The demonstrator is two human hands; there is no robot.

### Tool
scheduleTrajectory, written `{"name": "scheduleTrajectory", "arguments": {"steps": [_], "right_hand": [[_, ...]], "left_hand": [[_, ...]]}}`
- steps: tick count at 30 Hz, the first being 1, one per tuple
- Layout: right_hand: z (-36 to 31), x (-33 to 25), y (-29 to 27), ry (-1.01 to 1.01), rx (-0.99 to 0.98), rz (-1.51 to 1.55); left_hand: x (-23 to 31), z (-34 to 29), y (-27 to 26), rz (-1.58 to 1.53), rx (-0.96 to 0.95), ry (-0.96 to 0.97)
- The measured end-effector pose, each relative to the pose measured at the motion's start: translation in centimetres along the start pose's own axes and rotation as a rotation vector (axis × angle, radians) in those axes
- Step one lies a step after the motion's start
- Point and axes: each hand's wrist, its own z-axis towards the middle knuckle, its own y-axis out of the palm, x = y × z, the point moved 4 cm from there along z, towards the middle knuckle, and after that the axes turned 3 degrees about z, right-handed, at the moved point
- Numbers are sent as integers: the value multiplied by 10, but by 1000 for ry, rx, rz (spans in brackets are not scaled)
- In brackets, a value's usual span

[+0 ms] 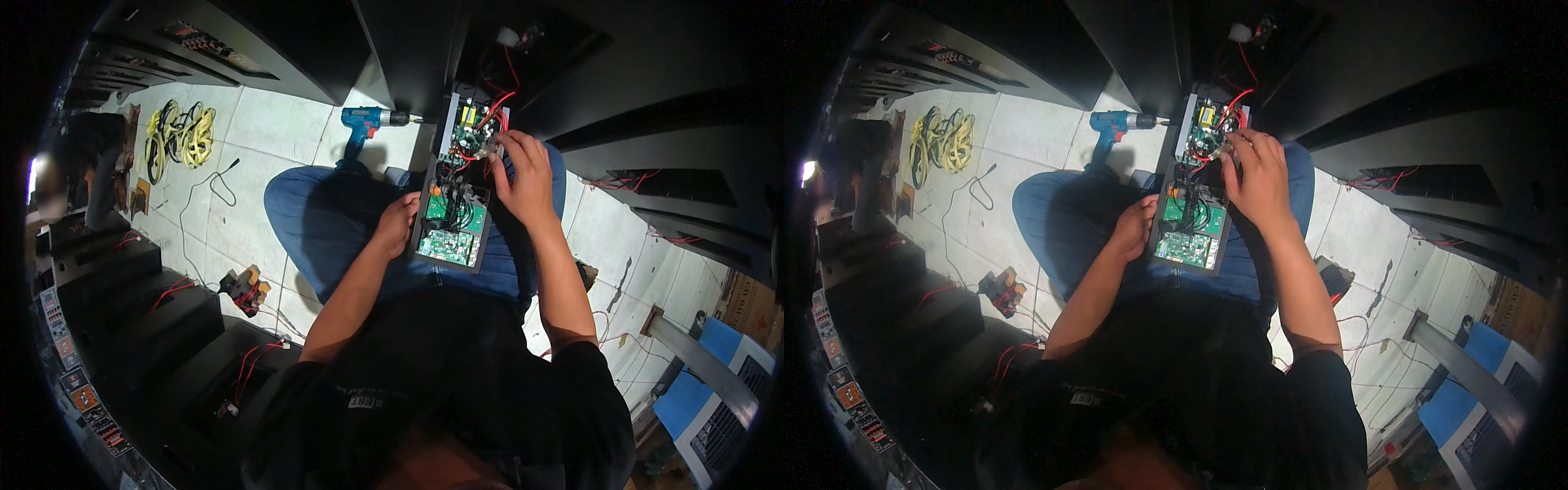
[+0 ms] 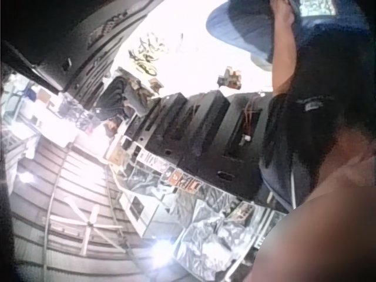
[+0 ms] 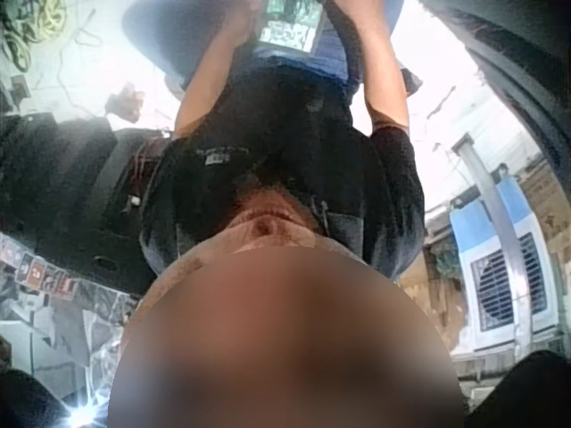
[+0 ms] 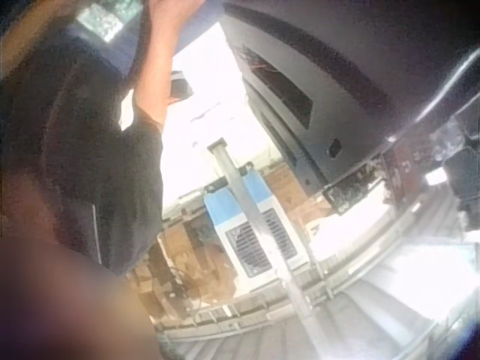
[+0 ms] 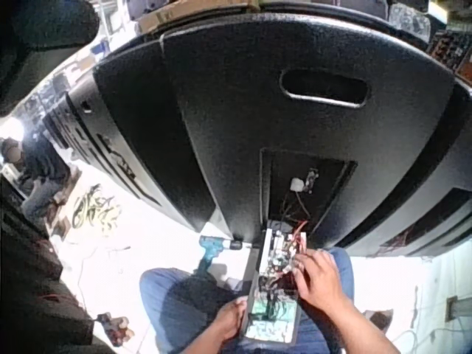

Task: The person sits on the floor and works on a circuit board, connecting wires and using a multimeter to test connections. They handle the board and wires with both hands, occasionally reaching for tools on the floor.

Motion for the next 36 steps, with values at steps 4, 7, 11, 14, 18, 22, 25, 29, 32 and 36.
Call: {"name": "scheduleTrajectory", "arguments": {"steps": [4, 7, 11, 14, 18, 22, 25, 29, 32, 36], "right_hand": [[21, 15, 4, 88, -10, 8], [40, 19, 10, -87, -48, -100], [58, 27, 47, -374, -376, -309], [61, 47, 70, -258, -725, -461], [69, 49, 74, -204, -852, -410], [81, 33, 70, -138, -1010, -394], [79, 43, 68, -185, -1033, -345], [81, 50, 62, -243, -1117, -221], [88, 46, 59, -241, -1201, -214], [89, 50, 58, -244, -1239, -199]], "left_hand": [[1, 3, 4, -29, -8, 18], [3, 3, 12, -103, 12, 45], [0, 14, 13, -131, -99, 139], [16, 19, 22, 122, 76, 227], [42, 47, 22, 368, 196, 301], [76, 67, 34, 503, 245, 402], [92, 80, 43, 531, 140, 327], [101, 85, 46, 513, 110, 274], [105, 90, 46, 454, 81, 264], [86, 71, 38, 197, 46, 131]]}}
